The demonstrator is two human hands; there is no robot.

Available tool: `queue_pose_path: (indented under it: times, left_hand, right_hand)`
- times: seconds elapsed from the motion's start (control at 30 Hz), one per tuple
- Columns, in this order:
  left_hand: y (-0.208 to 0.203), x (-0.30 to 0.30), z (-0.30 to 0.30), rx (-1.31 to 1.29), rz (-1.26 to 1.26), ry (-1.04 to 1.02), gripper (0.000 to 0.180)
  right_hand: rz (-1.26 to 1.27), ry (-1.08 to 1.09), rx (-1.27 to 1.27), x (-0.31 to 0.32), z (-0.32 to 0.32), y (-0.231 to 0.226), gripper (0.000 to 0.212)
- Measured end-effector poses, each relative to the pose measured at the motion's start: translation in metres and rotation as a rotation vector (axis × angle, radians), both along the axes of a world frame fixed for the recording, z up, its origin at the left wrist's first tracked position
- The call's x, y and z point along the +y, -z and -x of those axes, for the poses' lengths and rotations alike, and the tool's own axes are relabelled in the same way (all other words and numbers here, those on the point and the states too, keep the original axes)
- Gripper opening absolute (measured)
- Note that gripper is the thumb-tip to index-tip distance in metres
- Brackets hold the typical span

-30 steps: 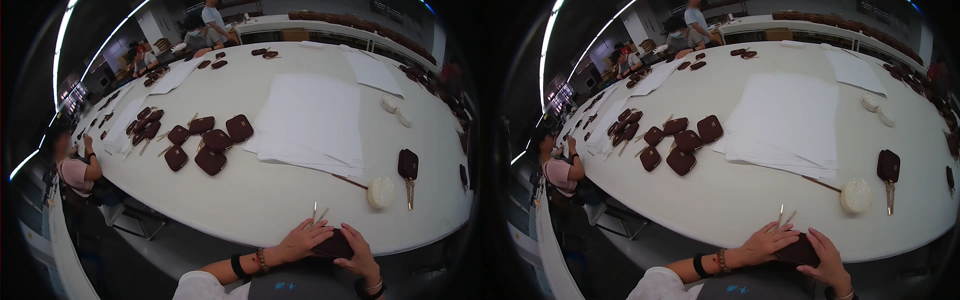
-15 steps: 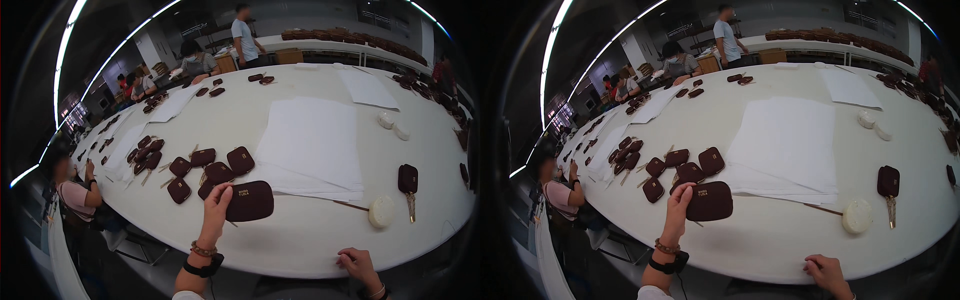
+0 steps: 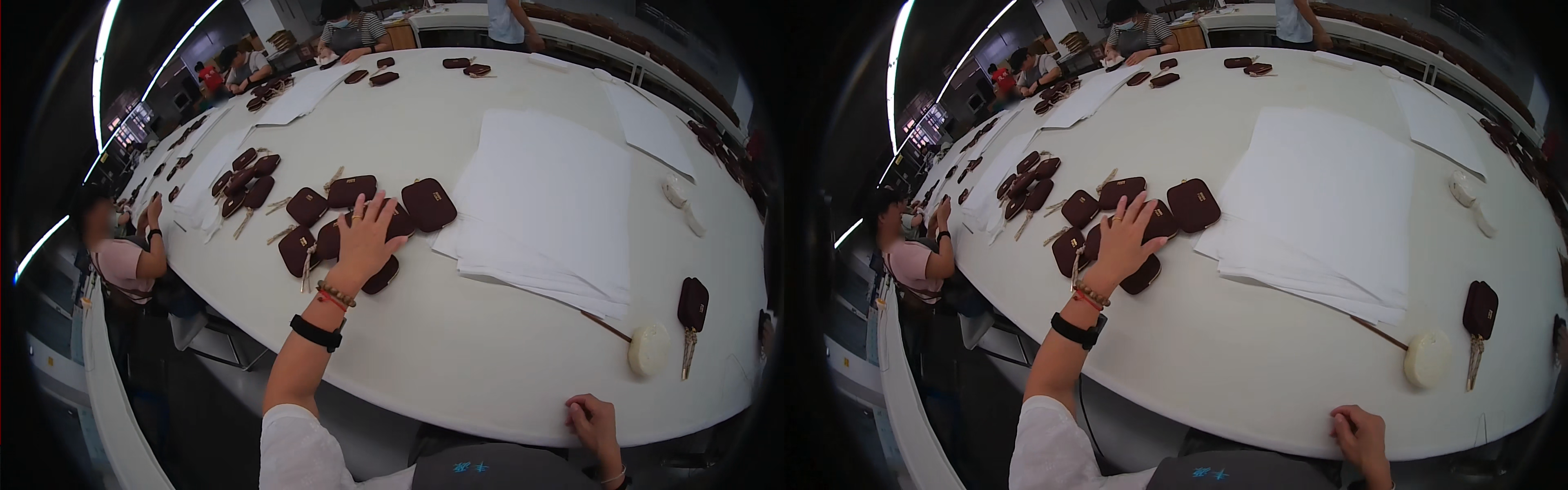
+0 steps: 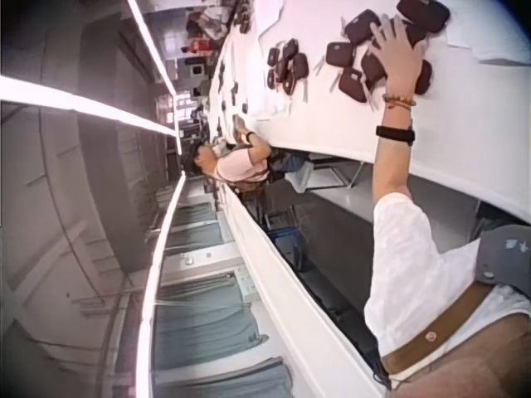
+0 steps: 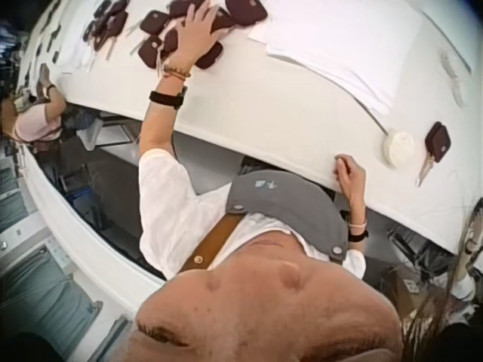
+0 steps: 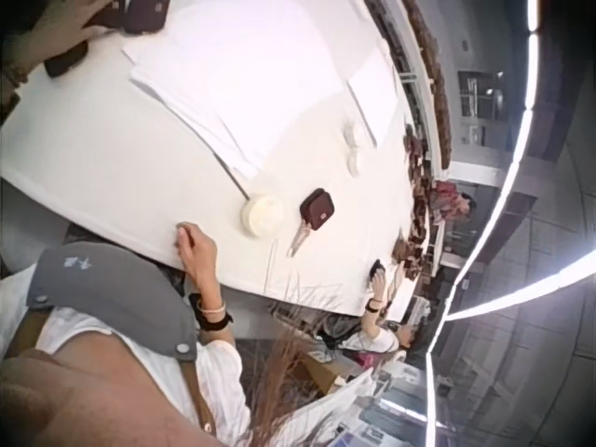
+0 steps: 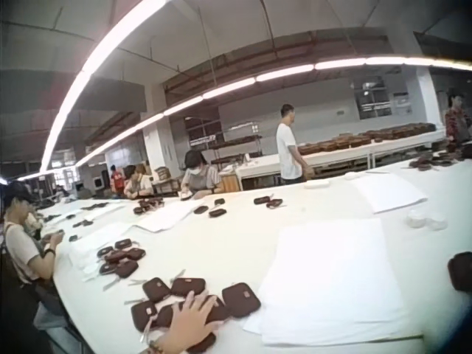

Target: The person repeatedly stuffs white tissue paper into small maroon zippered pouches on a white table. They open each pouch, insert the paper, and zip it closed, then place it aside. The process is repeated for multiple pouches in a continuous assembly line fashion.

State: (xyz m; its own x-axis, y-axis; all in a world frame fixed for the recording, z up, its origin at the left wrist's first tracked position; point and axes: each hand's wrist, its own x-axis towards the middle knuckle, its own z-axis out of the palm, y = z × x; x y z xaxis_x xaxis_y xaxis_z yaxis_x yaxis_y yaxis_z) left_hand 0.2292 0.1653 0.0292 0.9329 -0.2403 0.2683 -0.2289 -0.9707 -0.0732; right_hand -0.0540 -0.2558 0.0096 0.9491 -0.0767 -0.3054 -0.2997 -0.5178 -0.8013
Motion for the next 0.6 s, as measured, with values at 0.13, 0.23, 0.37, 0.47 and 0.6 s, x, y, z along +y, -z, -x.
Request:
queue_pose_path:
  times: [0.13,0.23,0.37,0.47,0.6]
  left_hand:
    - [0.018,-0.051,-0.028,0.123,-0.069,0.170,0.066]
    - [0.021,-0.053,-0.049,0.159,-0.110,0.049,0.057]
    - [0.025,-0.040,-0.059,0.096,-0.199,-0.106,0.047]
    - [0.018,-0.046,-0.044,0.053,-0.216,-0.008,0.048]
    - [0.005,-0.058,0.015,0.195,-0.096,0.137,0.059]
  right_hand:
    - [0.021,0.012,0.066,0.006,-0.006,-0.007,0.013]
    - [0.021,0.020,0.025,0.007,-0.002,-0.001,0.012]
    - [-0.002,0.015,-0.033,0.011,0.001,-0.004,0.011]
    - [0.056,-0.014,-0.073,0.009,0.000,-0.004,0.011]
    - [0.077,-0.109,-0.084,0.005,-0.008,-0.009,0.011]
